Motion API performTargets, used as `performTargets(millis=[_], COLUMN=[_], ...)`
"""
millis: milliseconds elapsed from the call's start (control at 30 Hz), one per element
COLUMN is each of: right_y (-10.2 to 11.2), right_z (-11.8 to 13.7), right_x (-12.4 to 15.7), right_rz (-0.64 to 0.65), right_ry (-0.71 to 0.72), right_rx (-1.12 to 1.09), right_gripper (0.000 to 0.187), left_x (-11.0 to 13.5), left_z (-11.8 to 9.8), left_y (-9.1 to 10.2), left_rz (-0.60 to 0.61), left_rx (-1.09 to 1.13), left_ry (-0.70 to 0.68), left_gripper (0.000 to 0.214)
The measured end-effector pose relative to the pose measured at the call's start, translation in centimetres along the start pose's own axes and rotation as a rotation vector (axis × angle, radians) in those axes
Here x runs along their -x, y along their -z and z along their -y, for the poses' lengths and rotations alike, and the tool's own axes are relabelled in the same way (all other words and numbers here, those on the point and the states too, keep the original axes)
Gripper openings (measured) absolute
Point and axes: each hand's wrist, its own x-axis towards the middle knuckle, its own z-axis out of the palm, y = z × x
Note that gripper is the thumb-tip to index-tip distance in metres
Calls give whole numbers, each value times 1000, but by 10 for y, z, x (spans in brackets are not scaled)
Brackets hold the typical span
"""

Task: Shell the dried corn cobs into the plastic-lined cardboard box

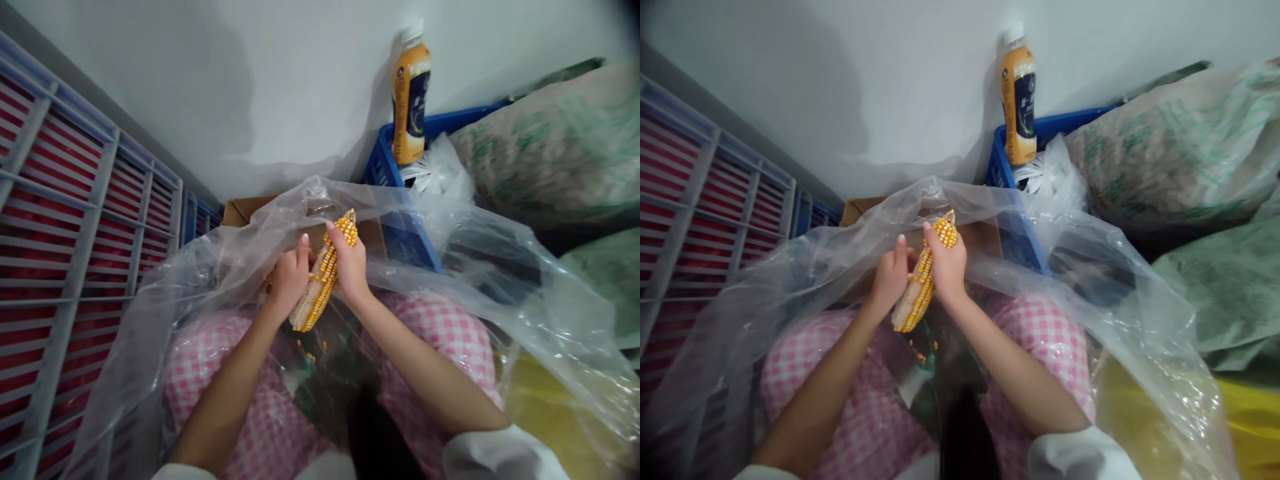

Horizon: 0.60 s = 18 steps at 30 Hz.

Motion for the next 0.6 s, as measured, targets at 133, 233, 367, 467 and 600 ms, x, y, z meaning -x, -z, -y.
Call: performTargets(millis=[133, 233, 367, 467, 600], right_y=[0, -1, -2, -1, -1], right_z=[3, 1, -4, -6, -7], right_x=[0, -1, -2, -3, -5], right_rz=[-30, -34, -30, 39, 56], right_ry=[6, 14, 14, -33, -35], right_rx=[7, 38, 80, 78, 86], right_gripper=[42, 43, 41, 38, 38], left_x=[-14, -13, 3, 11, 8], left_z=[8, 5, -8, -10, -4], left_y=[15, 12, -9, -19, -16], left_rz=[-162, -211, -56, -34, -59], left_rx=[-42, 11, 3, -69, -75], left_ry=[46, 21, -96, -101, -2], left_gripper=[61, 61, 56, 55, 62])
